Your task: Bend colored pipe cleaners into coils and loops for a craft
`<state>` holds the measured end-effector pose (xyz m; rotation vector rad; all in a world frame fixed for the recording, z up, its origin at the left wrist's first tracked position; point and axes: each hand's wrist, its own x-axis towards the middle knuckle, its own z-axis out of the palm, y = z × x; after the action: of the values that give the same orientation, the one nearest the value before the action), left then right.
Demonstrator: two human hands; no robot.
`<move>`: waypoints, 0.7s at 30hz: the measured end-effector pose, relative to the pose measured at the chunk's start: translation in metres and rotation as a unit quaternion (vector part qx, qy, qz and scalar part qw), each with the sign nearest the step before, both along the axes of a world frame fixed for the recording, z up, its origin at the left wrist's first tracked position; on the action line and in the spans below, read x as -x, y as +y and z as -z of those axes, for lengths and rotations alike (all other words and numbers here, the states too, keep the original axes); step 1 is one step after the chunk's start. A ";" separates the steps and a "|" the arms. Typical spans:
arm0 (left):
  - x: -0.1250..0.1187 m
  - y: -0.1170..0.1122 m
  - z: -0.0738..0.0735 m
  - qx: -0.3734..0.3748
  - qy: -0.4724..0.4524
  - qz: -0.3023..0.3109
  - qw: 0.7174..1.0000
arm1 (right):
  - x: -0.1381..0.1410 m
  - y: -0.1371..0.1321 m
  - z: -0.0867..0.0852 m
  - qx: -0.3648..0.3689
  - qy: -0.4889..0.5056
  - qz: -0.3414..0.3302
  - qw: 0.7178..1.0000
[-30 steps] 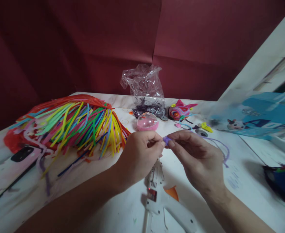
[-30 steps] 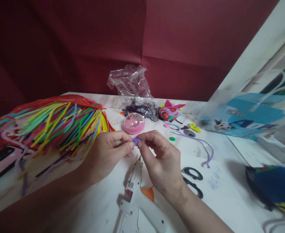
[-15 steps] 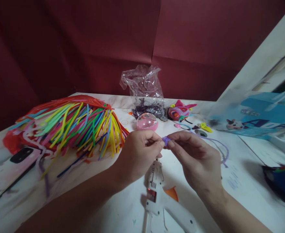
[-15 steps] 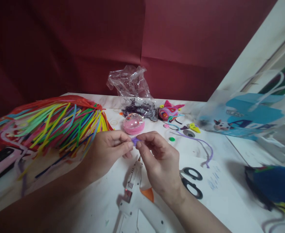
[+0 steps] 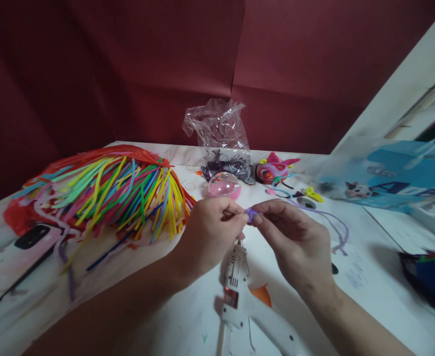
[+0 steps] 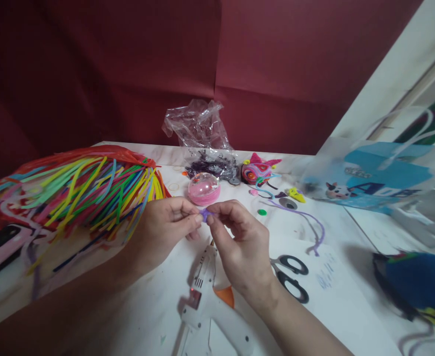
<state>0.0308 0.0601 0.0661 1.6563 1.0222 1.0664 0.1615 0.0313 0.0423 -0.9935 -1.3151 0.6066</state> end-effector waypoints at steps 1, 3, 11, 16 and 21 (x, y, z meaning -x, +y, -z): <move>-0.001 0.003 0.002 0.011 -0.013 0.004 1.000 | 0.000 0.003 0.001 0.010 -0.002 -0.001 1.000; -0.003 0.012 0.010 0.052 -0.050 0.010 0.997 | -0.001 0.012 0.005 0.037 -0.003 -0.005 0.999; -0.008 0.048 0.061 0.245 -0.096 -0.028 0.964 | -0.005 0.061 0.047 0.140 -0.067 -0.054 0.986; -0.008 0.054 0.073 0.293 -0.061 -0.013 0.954 | -0.013 0.070 0.068 0.177 -0.096 -0.063 0.977; -0.021 0.056 0.074 0.312 -0.006 0.039 0.949 | -0.033 0.062 0.070 0.194 -0.109 -0.063 0.973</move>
<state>0.0521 0.1158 -0.0081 1.1565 1.1290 0.6036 0.1940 0.0930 -0.0277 -1.3304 -1.4927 0.8942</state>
